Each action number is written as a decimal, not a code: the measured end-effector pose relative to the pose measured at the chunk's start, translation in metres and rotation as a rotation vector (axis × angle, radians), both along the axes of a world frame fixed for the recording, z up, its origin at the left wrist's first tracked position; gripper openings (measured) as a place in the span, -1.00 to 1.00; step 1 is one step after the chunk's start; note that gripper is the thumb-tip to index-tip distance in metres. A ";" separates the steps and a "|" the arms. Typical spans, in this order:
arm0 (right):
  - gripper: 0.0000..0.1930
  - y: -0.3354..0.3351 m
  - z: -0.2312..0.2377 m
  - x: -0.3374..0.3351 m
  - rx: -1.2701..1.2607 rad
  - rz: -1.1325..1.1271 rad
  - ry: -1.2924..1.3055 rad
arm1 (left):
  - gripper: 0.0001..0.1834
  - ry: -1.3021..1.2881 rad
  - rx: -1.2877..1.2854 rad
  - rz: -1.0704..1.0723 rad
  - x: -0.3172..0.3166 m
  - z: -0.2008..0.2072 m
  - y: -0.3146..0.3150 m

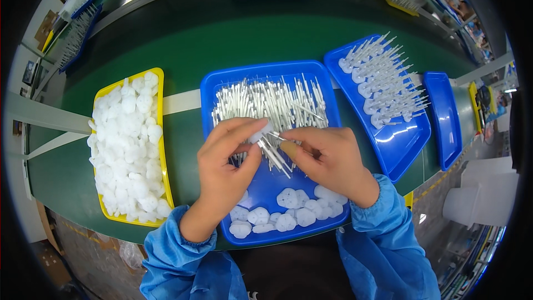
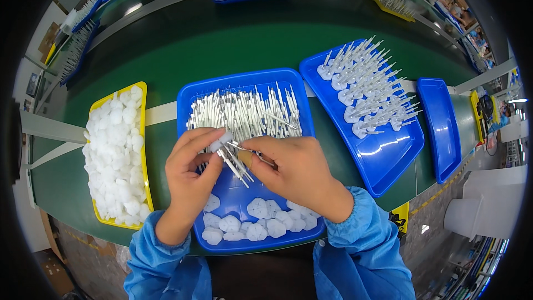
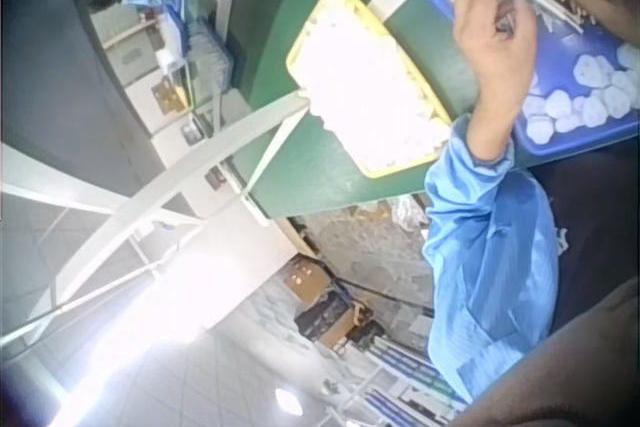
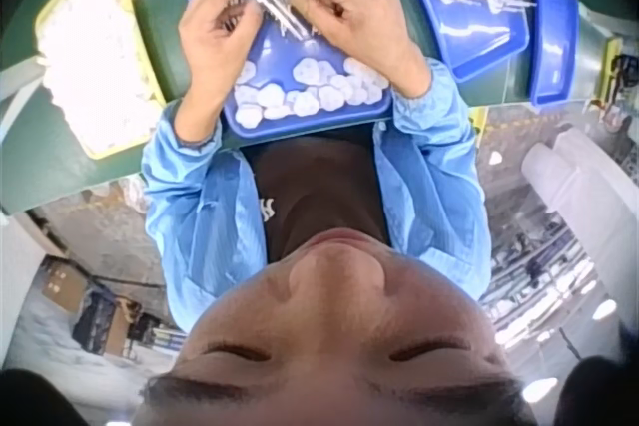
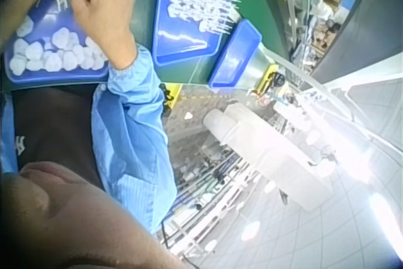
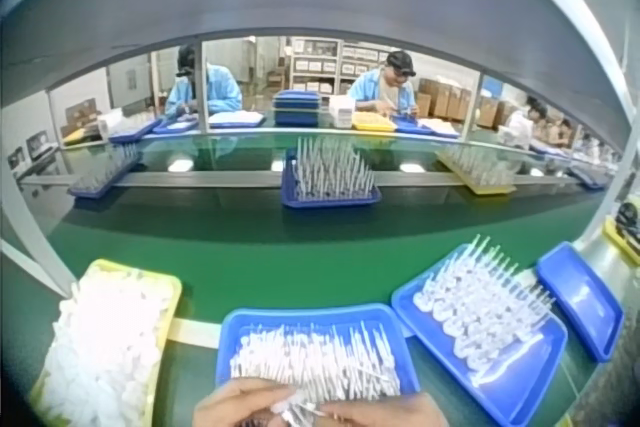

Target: The person inserts cotton tips onto plastic sticks one by one. They pick a cotton tip from a yellow tray, place it onto a stick from a blue tray, and then place the assembled swab into a separate blue tray. The process is repeated continuously.

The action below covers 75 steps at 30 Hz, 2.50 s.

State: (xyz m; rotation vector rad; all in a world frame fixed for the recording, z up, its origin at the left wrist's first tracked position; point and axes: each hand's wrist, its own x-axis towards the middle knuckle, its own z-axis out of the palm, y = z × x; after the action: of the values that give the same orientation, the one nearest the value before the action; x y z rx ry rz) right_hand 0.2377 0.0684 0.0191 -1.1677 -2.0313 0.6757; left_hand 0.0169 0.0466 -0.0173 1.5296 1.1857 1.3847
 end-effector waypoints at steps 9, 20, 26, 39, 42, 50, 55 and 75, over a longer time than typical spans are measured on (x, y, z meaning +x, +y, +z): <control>-0.88 -0.002 -0.011 -0.003 -0.152 -0.049 0.100 | -0.46 0.225 0.076 -0.002 -0.001 0.003 0.000; -0.95 0.004 -0.006 0.000 -0.523 -0.011 0.269 | -0.42 0.275 0.059 -0.062 -0.001 0.005 -0.001; -0.94 0.003 -0.011 0.001 -0.133 0.003 0.077 | -0.42 0.348 0.123 -0.078 -0.003 0.010 -0.003; -0.92 0.009 -0.014 0.002 0.050 0.039 0.032 | -0.42 0.393 0.101 -0.070 0.001 0.013 -0.007; -0.90 0.008 -0.013 0.002 -0.007 0.043 0.071 | -0.40 0.406 0.126 -0.106 -0.002 0.010 -0.005; -0.80 0.006 -0.011 0.005 0.248 0.030 -0.038 | -0.42 -0.064 -0.140 -0.175 0.000 0.002 -0.005; -0.71 0.006 -0.009 0.012 -0.048 0.058 0.242 | -0.36 0.206 0.093 -0.104 -0.003 0.011 0.000; -0.64 -0.006 -0.012 0.011 -0.509 0.195 0.614 | -0.29 0.343 0.338 -0.114 0.003 0.010 -0.006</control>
State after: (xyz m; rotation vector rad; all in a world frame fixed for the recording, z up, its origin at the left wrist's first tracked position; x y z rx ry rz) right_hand 0.2491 0.0620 0.0075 -0.8693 -1.4894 1.5056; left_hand 0.0202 0.0410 -0.0072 2.1056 1.0759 1.3299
